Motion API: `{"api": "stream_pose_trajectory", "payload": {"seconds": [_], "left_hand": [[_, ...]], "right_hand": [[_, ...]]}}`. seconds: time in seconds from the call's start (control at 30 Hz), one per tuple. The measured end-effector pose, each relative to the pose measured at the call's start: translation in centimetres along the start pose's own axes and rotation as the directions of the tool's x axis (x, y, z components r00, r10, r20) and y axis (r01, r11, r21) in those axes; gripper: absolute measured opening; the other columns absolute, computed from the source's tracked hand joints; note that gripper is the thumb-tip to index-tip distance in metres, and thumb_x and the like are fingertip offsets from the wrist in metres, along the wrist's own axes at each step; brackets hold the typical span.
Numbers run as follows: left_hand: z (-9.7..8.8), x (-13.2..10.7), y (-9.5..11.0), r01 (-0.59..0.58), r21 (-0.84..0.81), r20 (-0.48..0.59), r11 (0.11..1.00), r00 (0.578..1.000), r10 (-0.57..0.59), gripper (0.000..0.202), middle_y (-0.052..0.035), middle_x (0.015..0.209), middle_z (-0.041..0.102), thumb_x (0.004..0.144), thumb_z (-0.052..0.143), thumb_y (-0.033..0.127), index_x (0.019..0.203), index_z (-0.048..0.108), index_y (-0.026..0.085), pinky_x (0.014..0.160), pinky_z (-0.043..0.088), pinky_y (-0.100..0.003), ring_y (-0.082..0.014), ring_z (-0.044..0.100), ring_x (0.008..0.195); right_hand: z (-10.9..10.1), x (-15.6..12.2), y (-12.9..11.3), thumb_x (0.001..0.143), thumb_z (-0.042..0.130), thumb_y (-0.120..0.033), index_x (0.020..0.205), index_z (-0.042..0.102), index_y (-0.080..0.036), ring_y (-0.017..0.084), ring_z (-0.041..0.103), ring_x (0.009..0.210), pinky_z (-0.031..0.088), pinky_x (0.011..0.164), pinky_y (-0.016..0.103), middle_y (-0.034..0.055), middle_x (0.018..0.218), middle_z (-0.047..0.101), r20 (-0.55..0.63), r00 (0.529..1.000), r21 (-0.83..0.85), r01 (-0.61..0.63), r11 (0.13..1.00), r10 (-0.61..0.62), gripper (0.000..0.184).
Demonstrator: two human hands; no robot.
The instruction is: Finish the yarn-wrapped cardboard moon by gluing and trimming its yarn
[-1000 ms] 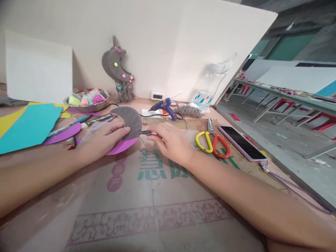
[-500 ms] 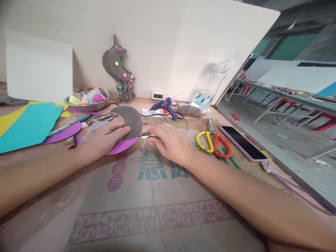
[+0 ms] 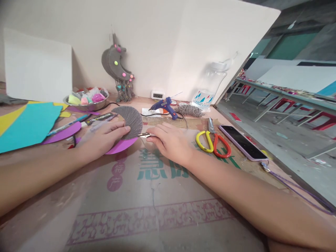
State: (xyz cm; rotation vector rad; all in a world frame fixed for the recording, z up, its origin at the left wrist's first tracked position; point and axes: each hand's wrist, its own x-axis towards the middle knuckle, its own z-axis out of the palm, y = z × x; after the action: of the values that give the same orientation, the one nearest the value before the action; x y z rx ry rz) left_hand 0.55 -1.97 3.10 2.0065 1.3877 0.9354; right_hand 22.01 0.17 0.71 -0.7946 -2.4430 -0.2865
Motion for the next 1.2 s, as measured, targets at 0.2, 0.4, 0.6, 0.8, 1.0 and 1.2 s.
{"api": "stream_pose_trajectory", "payload": {"seconds": [0.2,0.4,0.6,0.8,1.0,1.2], "left_hand": [[0.22,0.15,-0.46,0.003,-0.038,-0.010,0.999,1.000,-0.003,0.031,0.0022,0.059,0.038,0.082,0.043,0.028,0.054,0.033,0.019,0.055,0.036,-0.023,-0.0118,0.040,0.061],[0.24,0.16,-0.51,0.017,-0.037,-0.019,0.999,1.000,-0.018,0.032,0.0025,0.059,0.036,0.082,0.043,0.030,0.054,0.032,0.019,0.056,0.036,-0.023,-0.0119,0.040,0.062],[0.08,-0.04,0.24,0.003,0.021,0.005,1.000,1.000,-0.003,0.032,0.0030,0.057,0.036,0.082,0.043,0.026,0.053,0.033,0.019,0.053,0.032,-0.023,-0.0111,0.037,0.058],[0.18,0.01,0.10,-0.001,0.018,0.019,1.000,1.000,0.001,0.032,0.0029,0.057,0.034,0.083,0.042,0.026,0.054,0.032,0.018,0.053,0.031,-0.022,-0.0106,0.036,0.058],[0.07,0.06,0.05,0.001,0.023,0.035,1.000,0.999,-0.002,0.033,0.0034,0.056,0.033,0.083,0.042,0.027,0.054,0.030,0.018,0.053,0.031,-0.022,-0.0102,0.035,0.058],[0.16,0.03,-0.11,-0.008,0.010,0.039,1.000,0.999,0.008,0.032,0.0034,0.057,0.033,0.083,0.042,0.027,0.055,0.031,0.018,0.053,0.031,-0.023,-0.0101,0.035,0.057]], "right_hand": [[0.16,-0.13,0.11,0.090,0.045,-0.031,0.099,0.059,-0.018,0.018,0.054,0.077,0.040,0.070,0.030,0.0049,0.081,0.063,-0.024,0.999,0.044,-0.025,0.999,0.026,0.021],[0.17,-0.20,0.11,0.088,0.048,-0.034,0.104,0.058,-0.018,0.018,0.055,0.078,0.041,0.071,0.031,0.0052,0.082,0.063,-0.034,0.997,0.052,-0.067,0.996,0.069,0.025],[0.04,-0.03,-0.14,0.089,0.046,-0.032,0.103,0.058,-0.017,0.018,0.054,0.079,0.039,0.070,0.029,0.0056,0.085,0.063,0.016,1.000,0.001,-0.018,1.000,0.018,0.024],[0.04,0.05,-0.15,0.090,0.045,-0.030,0.099,0.059,-0.015,0.017,0.054,0.078,0.038,0.069,0.028,0.0055,0.082,0.062,0.014,0.999,-0.033,0.032,0.999,-0.031,0.022],[0.09,0.02,-0.11,0.090,0.044,-0.030,0.099,0.059,-0.016,0.017,0.053,0.076,0.038,0.068,0.028,0.0052,0.080,0.062,0.017,1.000,-0.036,0.024,0.999,-0.024,0.022],[0.09,0.05,-0.07,0.090,0.044,-0.029,0.099,0.059,-0.015,0.017,0.053,0.078,0.039,0.069,0.029,0.0057,0.081,0.062,0.025,1.000,-0.017,0.018,1.000,-0.018,0.022]]}}
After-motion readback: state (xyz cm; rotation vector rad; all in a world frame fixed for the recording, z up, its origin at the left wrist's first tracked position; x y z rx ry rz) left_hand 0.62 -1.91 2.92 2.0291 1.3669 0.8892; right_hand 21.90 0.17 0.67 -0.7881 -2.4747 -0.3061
